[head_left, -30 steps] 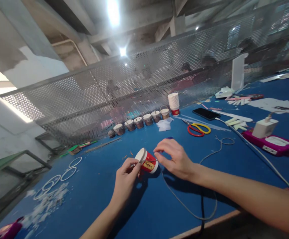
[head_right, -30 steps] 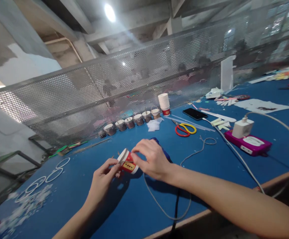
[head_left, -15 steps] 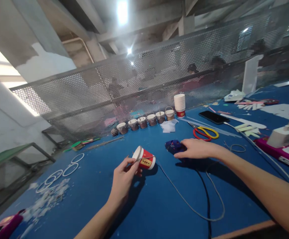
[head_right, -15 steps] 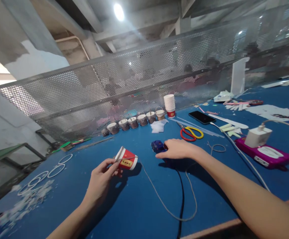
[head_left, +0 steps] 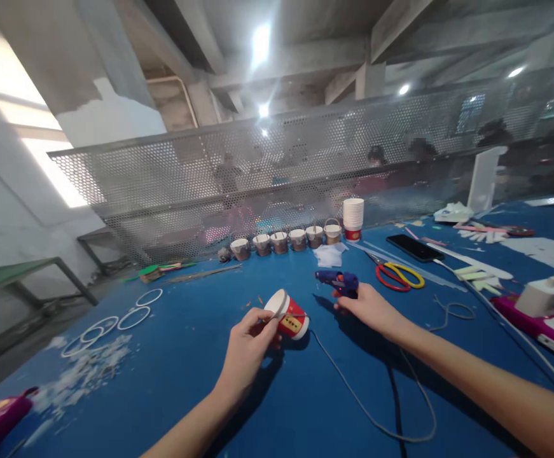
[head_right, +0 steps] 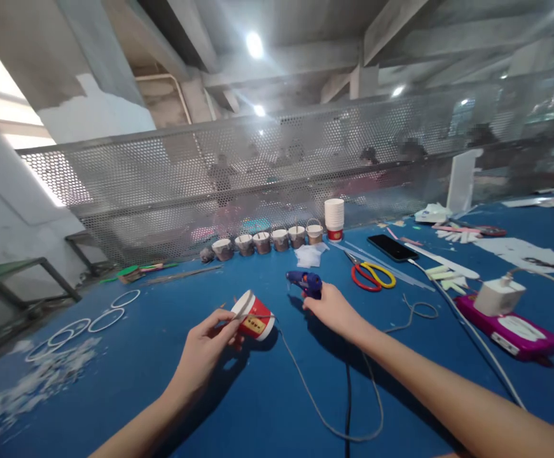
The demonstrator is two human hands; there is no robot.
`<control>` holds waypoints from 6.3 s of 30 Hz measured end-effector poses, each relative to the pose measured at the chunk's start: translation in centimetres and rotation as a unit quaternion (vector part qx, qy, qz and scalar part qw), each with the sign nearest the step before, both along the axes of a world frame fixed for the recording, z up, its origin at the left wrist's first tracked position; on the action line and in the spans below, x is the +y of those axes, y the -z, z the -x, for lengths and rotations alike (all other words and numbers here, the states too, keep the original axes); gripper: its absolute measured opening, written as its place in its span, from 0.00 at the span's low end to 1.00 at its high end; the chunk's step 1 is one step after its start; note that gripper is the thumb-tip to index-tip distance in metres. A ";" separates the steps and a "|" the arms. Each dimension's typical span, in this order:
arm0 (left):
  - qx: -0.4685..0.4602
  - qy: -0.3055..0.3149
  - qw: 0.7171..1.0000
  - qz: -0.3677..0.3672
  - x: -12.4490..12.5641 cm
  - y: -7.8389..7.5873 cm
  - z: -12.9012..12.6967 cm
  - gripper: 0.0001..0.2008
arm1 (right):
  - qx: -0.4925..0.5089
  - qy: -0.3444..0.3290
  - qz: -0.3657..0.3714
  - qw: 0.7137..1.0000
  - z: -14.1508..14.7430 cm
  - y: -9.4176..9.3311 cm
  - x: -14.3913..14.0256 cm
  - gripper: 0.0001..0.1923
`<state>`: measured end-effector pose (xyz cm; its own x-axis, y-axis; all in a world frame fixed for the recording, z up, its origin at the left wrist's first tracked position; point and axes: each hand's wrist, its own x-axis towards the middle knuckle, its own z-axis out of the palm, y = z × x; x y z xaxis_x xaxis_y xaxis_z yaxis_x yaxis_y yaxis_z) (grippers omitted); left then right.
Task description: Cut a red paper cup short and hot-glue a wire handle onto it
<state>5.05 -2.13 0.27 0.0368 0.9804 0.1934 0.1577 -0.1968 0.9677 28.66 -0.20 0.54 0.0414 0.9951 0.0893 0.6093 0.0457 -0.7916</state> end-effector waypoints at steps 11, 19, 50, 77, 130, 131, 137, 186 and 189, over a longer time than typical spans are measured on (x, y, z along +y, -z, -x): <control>0.010 0.027 1.000 -0.006 -1.4 -0.4 -0.7 0.12 | 0.181 -0.155 -0.258 0.936 6.0 2.0 -4.2 0.05; 0.024 0.040 0.999 -0.010 -1.9 -0.4 -1.0 0.12 | 0.089 -0.150 -0.311 0.934 5.9 2.4 -4.3 0.05; -0.070 0.003 0.998 0.001 -0.1 -0.2 0.3 0.10 | 0.139 -0.159 -0.260 0.942 3.2 0.4 -6.2 0.01; -0.011 0.014 1.000 0.014 -0.3 -0.3 0.1 0.11 | 0.092 -0.167 -0.165 0.968 3.4 1.3 -5.5 0.14; -0.010 0.027 0.999 0.039 -0.3 -0.4 0.5 0.11 | 0.032 -0.136 -0.199 0.970 3.8 1.8 -5.6 0.15; -0.014 0.026 0.999 0.040 -0.2 -0.3 0.5 0.11 | 0.041 -0.128 -0.188 0.973 3.7 1.7 -5.5 0.16; -0.021 0.036 0.999 0.028 -0.1 -0.3 0.6 0.11 | 0.054 -0.131 -0.174 0.975 3.8 1.4 -5.6 0.16; -0.140 0.048 0.986 0.082 0.8 -0.6 1.0 0.05 | 0.223 -0.105 0.002 0.969 2.7 -0.5 -4.8 0.21; -0.129 0.037 0.988 0.083 1.0 -0.6 1.0 0.05 | 0.230 -0.085 0.000 0.969 2.0 -0.3 -3.6 0.21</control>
<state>4.02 -1.16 0.90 0.0793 0.9959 0.0429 -0.1064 -0.0343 0.9937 26.63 -3.83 0.81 -0.0882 0.9911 0.0999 0.1752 0.1141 -0.9779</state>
